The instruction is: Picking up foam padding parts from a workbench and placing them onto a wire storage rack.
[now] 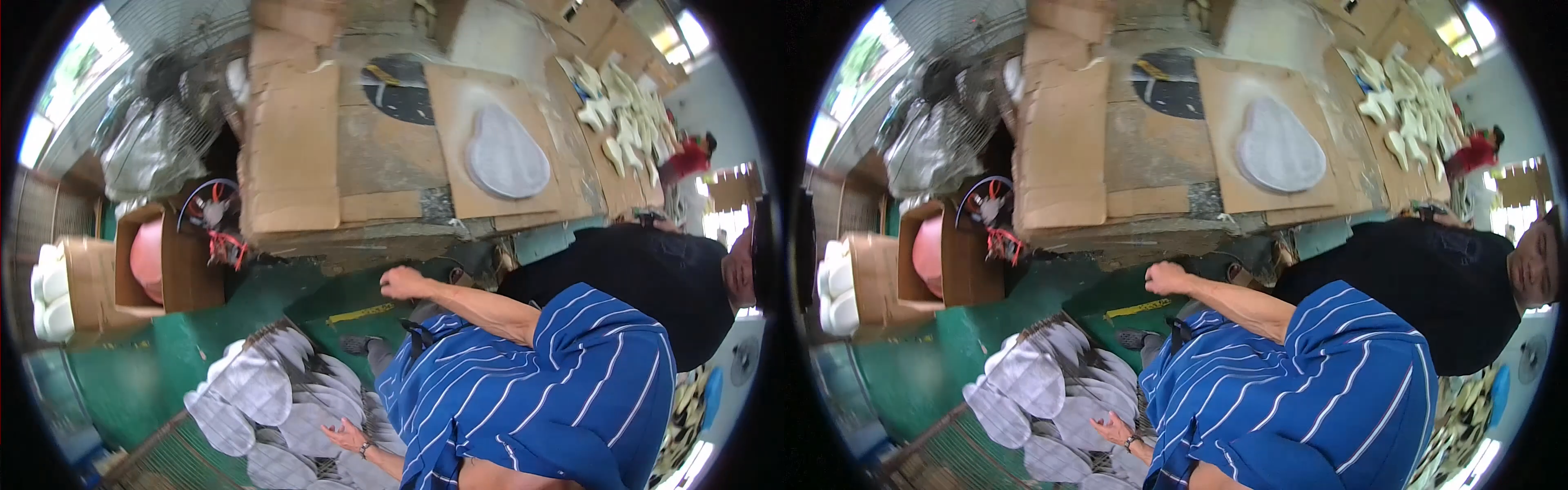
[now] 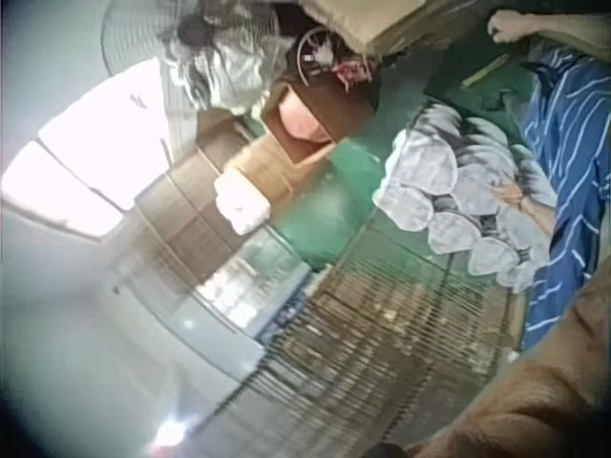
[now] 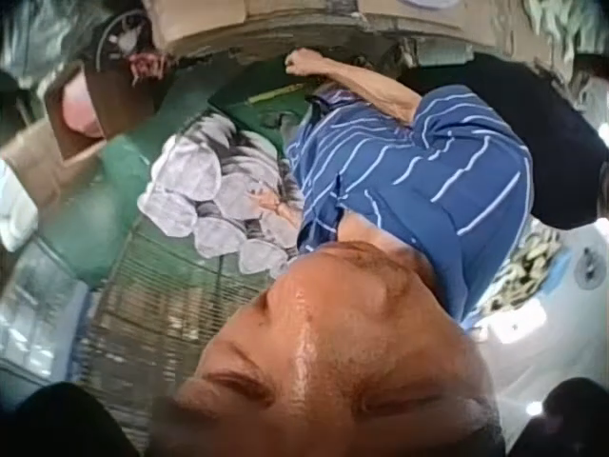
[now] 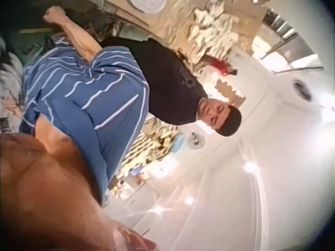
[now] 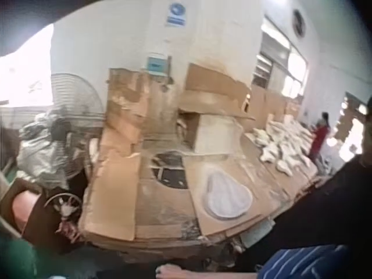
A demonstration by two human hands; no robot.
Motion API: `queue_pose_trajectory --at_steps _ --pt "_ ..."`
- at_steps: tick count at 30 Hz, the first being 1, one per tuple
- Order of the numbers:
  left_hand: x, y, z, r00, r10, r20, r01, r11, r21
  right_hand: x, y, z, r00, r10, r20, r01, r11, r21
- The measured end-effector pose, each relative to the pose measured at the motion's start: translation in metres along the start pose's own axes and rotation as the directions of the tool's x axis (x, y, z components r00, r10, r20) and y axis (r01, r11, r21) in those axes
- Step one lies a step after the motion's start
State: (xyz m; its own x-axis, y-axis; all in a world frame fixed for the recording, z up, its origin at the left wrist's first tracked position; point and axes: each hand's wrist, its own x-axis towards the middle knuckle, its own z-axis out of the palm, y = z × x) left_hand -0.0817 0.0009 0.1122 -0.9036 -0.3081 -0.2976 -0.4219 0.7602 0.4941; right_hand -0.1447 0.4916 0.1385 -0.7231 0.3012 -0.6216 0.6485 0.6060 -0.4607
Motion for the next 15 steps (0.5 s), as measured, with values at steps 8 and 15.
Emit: queue_pose_trajectory --at_steps 8,15 --pt "0.055 0.181 0.063 0.834 0.368 0.412 -0.301 0.928 -0.219 -0.008 0.236 -0.181 0.427 0.271 -0.862 -0.328 0.936 0.132" --pt "-0.015 0.426 0.211 0.505 0.601 0.620 -0.510 0.787 -0.347 -0.010 0.336 -0.241 0.416 0.186 -0.890 -0.368 0.930 0.022"
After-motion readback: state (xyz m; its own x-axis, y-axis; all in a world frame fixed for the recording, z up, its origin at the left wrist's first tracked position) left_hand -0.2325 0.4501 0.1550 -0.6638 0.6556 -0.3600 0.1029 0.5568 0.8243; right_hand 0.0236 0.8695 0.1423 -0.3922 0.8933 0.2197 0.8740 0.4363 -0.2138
